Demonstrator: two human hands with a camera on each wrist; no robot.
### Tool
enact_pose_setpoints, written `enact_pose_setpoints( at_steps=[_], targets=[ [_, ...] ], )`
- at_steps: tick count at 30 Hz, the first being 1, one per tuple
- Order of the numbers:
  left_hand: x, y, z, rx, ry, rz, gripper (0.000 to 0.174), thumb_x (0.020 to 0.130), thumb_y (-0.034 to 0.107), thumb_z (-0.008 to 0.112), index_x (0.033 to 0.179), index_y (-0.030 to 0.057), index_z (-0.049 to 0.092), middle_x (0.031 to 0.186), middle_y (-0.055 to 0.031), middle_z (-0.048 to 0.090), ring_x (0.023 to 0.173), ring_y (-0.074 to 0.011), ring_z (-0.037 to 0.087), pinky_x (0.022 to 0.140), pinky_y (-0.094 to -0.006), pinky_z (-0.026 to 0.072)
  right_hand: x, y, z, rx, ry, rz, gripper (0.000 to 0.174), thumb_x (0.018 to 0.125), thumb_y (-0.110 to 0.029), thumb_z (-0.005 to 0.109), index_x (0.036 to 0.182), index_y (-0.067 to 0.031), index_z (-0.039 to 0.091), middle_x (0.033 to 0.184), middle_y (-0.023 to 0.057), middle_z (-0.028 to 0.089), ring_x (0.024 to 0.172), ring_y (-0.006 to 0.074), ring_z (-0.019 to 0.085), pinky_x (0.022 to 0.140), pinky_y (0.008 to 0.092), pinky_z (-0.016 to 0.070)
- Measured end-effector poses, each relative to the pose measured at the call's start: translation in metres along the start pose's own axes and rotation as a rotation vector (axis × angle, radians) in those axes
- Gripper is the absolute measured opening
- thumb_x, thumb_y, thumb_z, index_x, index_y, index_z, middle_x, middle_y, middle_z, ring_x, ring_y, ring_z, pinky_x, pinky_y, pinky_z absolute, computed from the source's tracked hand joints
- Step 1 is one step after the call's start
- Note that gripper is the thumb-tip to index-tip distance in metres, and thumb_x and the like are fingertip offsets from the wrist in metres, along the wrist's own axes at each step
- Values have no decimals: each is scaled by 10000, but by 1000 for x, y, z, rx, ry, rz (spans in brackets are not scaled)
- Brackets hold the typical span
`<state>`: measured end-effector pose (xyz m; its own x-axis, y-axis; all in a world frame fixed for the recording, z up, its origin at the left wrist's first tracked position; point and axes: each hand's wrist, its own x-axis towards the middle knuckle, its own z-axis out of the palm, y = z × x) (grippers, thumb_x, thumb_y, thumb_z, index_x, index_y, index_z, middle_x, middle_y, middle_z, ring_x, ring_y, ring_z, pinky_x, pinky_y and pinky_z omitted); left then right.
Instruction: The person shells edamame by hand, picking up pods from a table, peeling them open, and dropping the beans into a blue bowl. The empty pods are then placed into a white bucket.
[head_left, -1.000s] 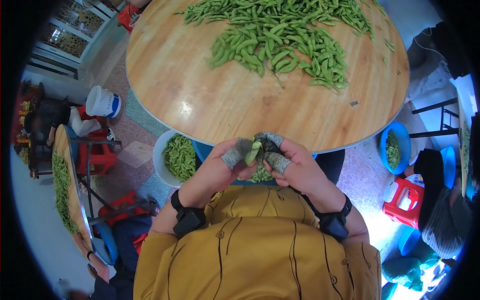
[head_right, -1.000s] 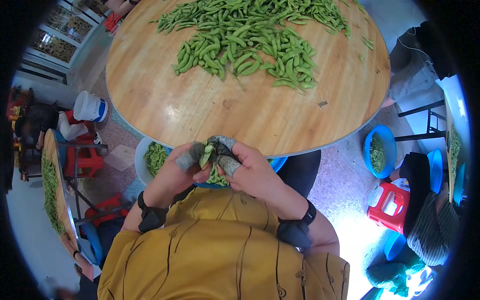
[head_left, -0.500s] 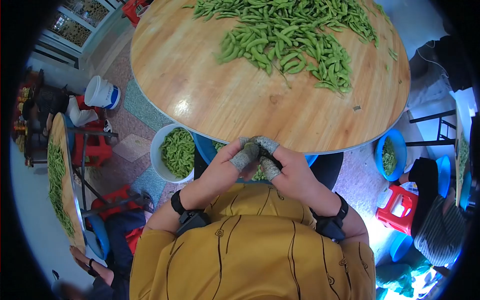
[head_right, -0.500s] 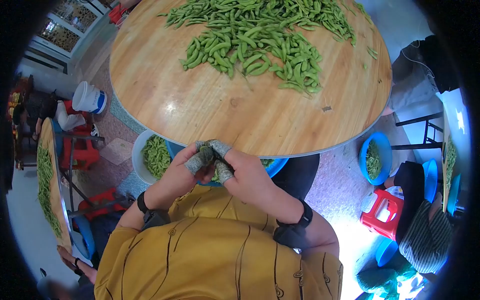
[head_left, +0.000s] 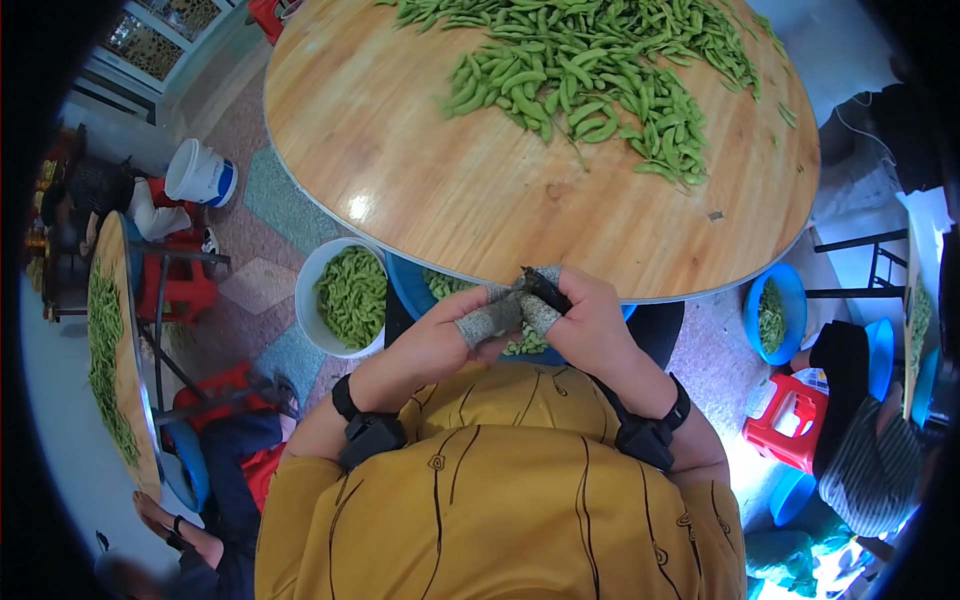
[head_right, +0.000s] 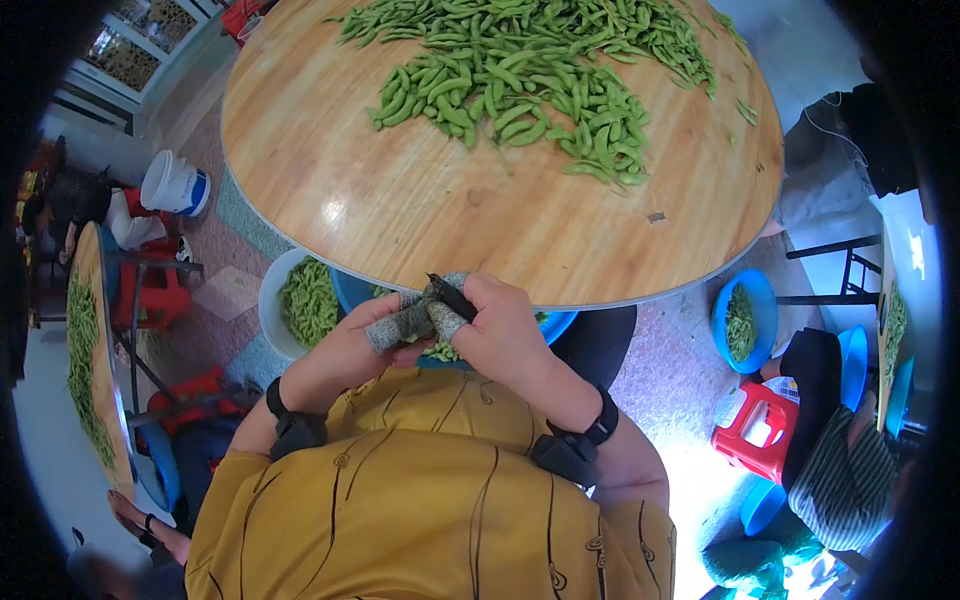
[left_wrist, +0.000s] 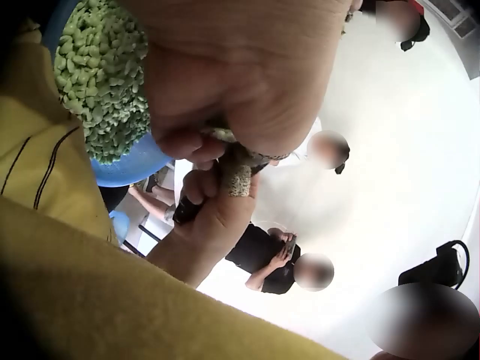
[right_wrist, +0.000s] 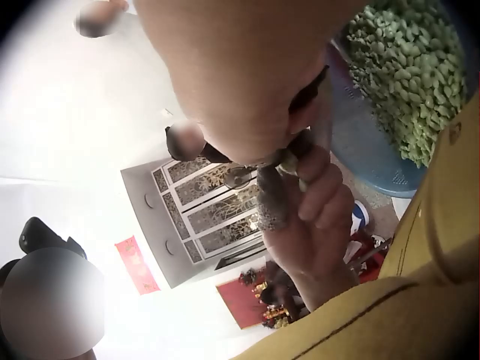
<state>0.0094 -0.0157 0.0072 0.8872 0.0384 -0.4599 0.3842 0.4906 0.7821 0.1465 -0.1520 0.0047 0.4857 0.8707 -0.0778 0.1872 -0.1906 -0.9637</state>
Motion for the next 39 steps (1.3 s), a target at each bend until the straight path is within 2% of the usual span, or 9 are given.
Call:
enact_pose_setpoints(
  at_steps=[2, 6, 15, 17, 25, 27, 29, 31, 39],
  targets=[
    [1, -3, -1, -33, 43, 11, 252, 950, 308, 549, 1001, 65, 590, 717, 30, 504, 585, -61, 405, 535, -204, 322, 0, 4, 3, -35, 29, -68, 192, 829, -60, 651, 1008, -5, 609, 818, 23, 617, 729, 82, 560, 654, 241, 475],
    [-1, -6, -2, -98, 19, 37, 215, 949, 278, 545, 987, 76, 608, 714, 41, 517, 577, -52, 410, 528, -196, 319, -1, 6, 5, -75, 18, -120, 188, 823, -60, 656, 994, 1, 604, 812, 36, 618, 738, 91, 570, 662, 248, 481],
    [-3, -24, -10, 35, 79, 67, 165, 926, 145, 532, 1038, 56, 614, 784, 41, 561, 660, -47, 462, 572, -197, 369, 0, 13, 17, -238, -109, -199, 214, 796, -129, 697, 951, -16, 601, 800, 113, 620, 722, 179, 616, 632, 300, 481],
    [-2, -22, -11, 60, 131, 41, 175, 913, 116, 532, 1050, 37, 607, 788, 39, 564, 689, -61, 487, 598, -209, 404, 0, 6, 17, -235, -70, -158, 240, 747, -99, 652, 967, -17, 597, 855, 186, 611, 794, 356, 607, 693, 391, 491],
    [13, -39, -53, 779, 52, 387, 445, 719, 34, 615, 1156, -8, 546, 1121, -258, 554, 1030, -401, 533, 897, -418, 428, 7, 6, 3, -139, 148, -110, 214, 781, -98, 646, 973, -10, 616, 828, 175, 628, 758, 332, 628, 659, 372, 497],
    [12, -37, -58, 1010, 146, 448, 429, 737, 47, 641, 1154, -3, 552, 1114, -227, 571, 1018, -364, 553, 878, -400, 444, 5, 7, 5, -232, 106, -71, 182, 836, -69, 642, 1000, 6, 623, 860, 104, 668, 810, 140, 641, 715, 274, 502],
    [8, -33, -56, 1241, 245, 502, 415, 756, 60, 667, 1152, 1, 558, 1108, -195, 588, 1007, -326, 573, 859, -382, 460, 5, 2, 6, -257, 106, -71, 183, 833, -69, 643, 999, 5, 624, 857, 111, 665, 804, 145, 640, 709, 276, 501],
    [-3, -10, -37, 144, 30, 107, 366, 833, 122, 672, 1167, 19, 562, 1028, -100, 631, 859, -207, 623, 722, -300, 494, 5, -3, 7, -287, 113, -75, 184, 831, -69, 645, 999, 4, 625, 854, 117, 663, 798, 150, 640, 703, 278, 501],
    [-28, 9, -39, 169, 204, 235, 208, 907, 163, 614, 1064, 29, 642, 804, -7, 641, 618, -66, 566, 569, -207, 466, 36, -11, -8, -265, 52, -47, 226, 807, -126, 659, 1001, -13, 638, 887, 182, 658, 779, 248, 652, 715, 318, 508]
  ],
)
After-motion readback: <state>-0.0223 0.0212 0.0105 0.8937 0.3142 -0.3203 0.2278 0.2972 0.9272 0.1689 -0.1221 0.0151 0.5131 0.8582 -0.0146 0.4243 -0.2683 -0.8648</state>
